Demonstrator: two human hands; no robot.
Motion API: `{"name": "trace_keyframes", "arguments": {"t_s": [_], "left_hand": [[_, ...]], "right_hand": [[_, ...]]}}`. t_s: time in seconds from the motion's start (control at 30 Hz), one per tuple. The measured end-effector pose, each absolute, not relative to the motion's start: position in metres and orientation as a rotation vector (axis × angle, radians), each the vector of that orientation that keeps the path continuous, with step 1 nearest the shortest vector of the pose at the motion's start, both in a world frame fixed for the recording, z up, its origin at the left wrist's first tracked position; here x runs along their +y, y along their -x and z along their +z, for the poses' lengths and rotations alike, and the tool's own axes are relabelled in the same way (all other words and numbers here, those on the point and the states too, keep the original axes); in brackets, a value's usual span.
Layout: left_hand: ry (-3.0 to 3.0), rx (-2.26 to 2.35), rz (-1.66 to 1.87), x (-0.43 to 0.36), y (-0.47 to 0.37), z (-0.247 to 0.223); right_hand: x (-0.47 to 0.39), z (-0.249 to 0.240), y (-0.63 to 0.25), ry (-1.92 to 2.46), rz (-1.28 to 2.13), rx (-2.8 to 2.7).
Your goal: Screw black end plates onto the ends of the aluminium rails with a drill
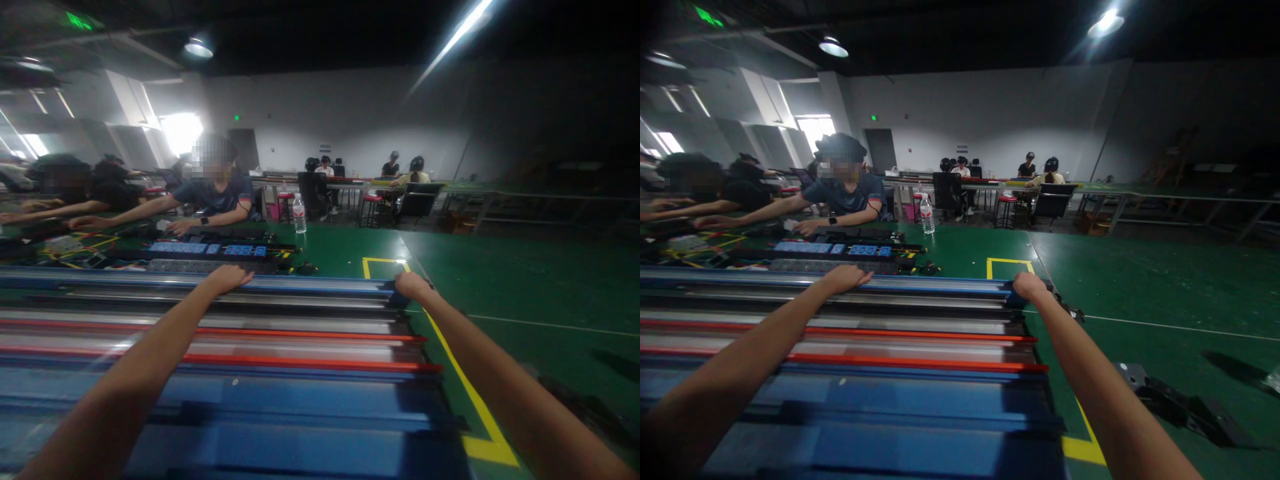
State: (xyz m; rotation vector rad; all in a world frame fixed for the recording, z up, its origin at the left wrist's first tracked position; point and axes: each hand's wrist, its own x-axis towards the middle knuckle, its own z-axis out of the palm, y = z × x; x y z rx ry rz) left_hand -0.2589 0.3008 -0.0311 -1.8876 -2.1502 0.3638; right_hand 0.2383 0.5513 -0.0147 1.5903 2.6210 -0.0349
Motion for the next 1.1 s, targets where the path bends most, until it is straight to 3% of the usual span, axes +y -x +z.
{"name": "trace_keyframes", "arguments": {"t_s": [0.57,0.87,1.1], "left_hand": [[1.642,-2.368,-0.020,0.284,0.227,-0.028],[2.075,-2.107,-0.273,0.279,0.187,-0.053],[1.956,-2.146,-0.390,0.279,0.191,-0.075]], "right_hand": [[0.538,-0.027,-0.241,-1.777,-0.074,2.546],[0.532,-0.025,-0.240,-1.811,-0.126,2.586],[0.530,-0.024,-0.243,-1.795,-0.202,2.653]]}}
